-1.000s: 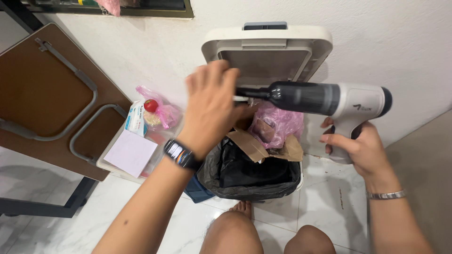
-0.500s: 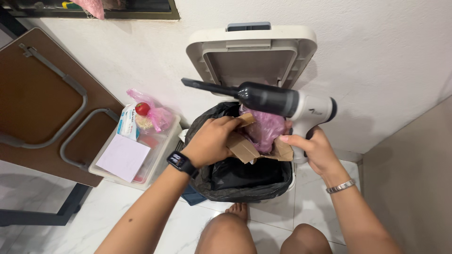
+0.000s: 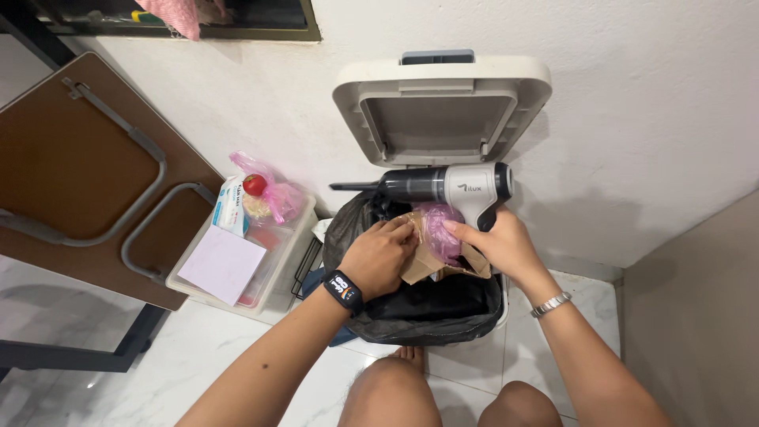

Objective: The person opens a box, removes a black item, and closes the box. They then pick up a handheld vacuum, walk to a trash bin, and empty the vacuum's dust container into the bin. After reassembling the vacuum, they return to the desk and place the vacuum down.

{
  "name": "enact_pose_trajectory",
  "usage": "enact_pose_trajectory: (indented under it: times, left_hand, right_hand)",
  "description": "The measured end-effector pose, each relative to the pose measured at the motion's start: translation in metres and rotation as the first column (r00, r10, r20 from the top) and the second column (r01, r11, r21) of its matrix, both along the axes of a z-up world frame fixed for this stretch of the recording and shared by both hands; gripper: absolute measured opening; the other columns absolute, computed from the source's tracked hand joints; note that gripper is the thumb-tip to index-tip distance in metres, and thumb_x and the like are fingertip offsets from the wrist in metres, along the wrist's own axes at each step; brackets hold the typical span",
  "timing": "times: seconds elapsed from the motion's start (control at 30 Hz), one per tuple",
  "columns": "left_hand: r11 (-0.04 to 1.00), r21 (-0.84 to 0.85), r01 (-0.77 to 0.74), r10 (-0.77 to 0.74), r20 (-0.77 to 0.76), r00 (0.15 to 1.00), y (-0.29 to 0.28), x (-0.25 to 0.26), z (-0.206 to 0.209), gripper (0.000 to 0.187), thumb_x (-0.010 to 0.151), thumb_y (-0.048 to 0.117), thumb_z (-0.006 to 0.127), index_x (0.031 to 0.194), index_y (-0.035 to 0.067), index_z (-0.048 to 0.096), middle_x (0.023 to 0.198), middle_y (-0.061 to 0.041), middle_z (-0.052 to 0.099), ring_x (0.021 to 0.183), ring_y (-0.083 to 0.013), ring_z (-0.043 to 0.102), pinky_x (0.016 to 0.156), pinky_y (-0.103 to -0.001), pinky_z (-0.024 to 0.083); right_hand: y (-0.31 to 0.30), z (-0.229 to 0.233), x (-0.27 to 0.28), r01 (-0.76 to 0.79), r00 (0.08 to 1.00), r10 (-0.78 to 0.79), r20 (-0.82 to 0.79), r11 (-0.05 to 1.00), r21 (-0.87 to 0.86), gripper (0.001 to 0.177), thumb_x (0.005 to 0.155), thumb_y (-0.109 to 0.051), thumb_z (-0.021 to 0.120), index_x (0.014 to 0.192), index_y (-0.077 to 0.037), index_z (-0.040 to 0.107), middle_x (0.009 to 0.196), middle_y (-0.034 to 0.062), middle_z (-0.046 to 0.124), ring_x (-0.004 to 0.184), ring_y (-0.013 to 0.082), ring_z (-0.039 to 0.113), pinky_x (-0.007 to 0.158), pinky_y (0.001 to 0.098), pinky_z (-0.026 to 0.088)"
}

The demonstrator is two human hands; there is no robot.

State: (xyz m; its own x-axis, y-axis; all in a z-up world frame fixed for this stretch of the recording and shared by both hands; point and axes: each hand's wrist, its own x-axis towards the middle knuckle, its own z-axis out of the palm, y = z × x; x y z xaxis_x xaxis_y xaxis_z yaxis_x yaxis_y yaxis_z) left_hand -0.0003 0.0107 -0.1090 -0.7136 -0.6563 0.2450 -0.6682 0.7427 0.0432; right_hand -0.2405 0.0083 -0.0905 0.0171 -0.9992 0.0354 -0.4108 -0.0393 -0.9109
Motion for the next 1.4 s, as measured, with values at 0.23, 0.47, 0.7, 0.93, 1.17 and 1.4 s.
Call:
enact_pose_trajectory:
  times: [0.23,0.47,0.7,0.93,1.17,1.4]
  left_hand:
    - [0.896,0.435,0.087,-0.015,-0.166,0.986,-0.016,0.025,-0.01,0.098,0.069,0.065,0.078,0.136,-0.003,0.06,0.147,-0.027,0.043,0.139,-0.0424,0.039,0.107,-0.044,0.035]
    - [0.571,0.759,-0.313,0.545,-0.065,0.836,-0.029,0.008,-0.017,0.072,0.093,0.069,0.051,0.11,0.006,0.081,0.097,-0.016,0.079,0.099,-0.0324,0.076,0.092,-0.041,0.057]
    - [0.899,0.131,-0.418,0.436,-0.194,0.879,-0.001,-0.048,-0.017,0.03,0.077,0.03,0.074,0.086,0.002,0.069,0.08,-0.016,0.07,0.077,-0.0335,0.071,0.073,-0.044,0.057]
    - [0.914,-0.051,-0.403,0.38,-0.248,0.891,-0.029,-0.071,-0.035,0.023,0.076,0.006,0.068,0.098,0.003,0.068,0.093,-0.017,0.072,0.087,-0.0333,0.072,0.066,-0.043,0.056]
    - [0.822,0.518,-0.236,0.371,-0.172,0.913,-0.041,-0.044,-0.025,0.025,0.081,0.015,0.068,0.104,0.004,0.067,0.096,-0.019,0.074,0.087,-0.0351,0.072,0.076,-0.047,0.058]
    - [0.257,0.961,-0.106,0.385,-0.002,0.923,-0.05,-0.035,-0.006,0.068,0.096,0.036,0.065,0.142,0.002,0.027,0.083,-0.022,0.07,0.06,-0.0287,0.073,0.048,-0.039,0.061]
  right_hand:
    - [-0.013,-0.006,0.012,0.077,0.978,-0.073,-0.193,0.997,0.011,0.069,0.063,-0.039,0.09,0.118,-0.005,0.069,0.109,0.0156,0.078,0.101,0.0295,0.075,0.087,0.0386,0.057]
    - [-0.006,-0.016,0.015,0.136,0.928,-0.096,-0.36,0.987,0.087,0.087,0.055,-0.042,0.096,0.123,0.0,0.061,0.108,0.0225,0.073,0.103,0.0376,0.071,0.086,0.0425,0.056]
    - [0.006,-0.028,-0.008,0.019,0.996,-0.017,0.088,1.0,-0.018,0.061,0.071,-0.043,0.087,0.112,-0.001,0.069,0.101,0.0092,0.077,0.091,0.0189,0.072,0.082,0.0347,0.057]
    - [-0.013,-0.031,-0.026,0.029,0.994,-0.028,-0.11,1.0,0.008,0.054,0.072,-0.045,0.086,0.101,-0.002,0.073,0.083,0.01,0.076,0.074,0.0178,0.071,0.07,0.0332,0.057]
    - [-0.033,-0.026,-0.001,-0.208,0.944,0.213,0.253,0.977,-0.047,0.049,0.084,-0.045,0.077,0.098,0.002,0.069,0.084,0.0066,0.077,0.076,0.0147,0.076,0.068,0.0303,0.061]
    - [-0.043,-0.038,0.005,-0.267,0.949,0.256,0.186,0.963,0.035,0.046,0.089,-0.04,0.073,0.103,0.004,0.07,0.086,0.0097,0.08,0.08,0.015,0.077,0.073,0.0297,0.06]
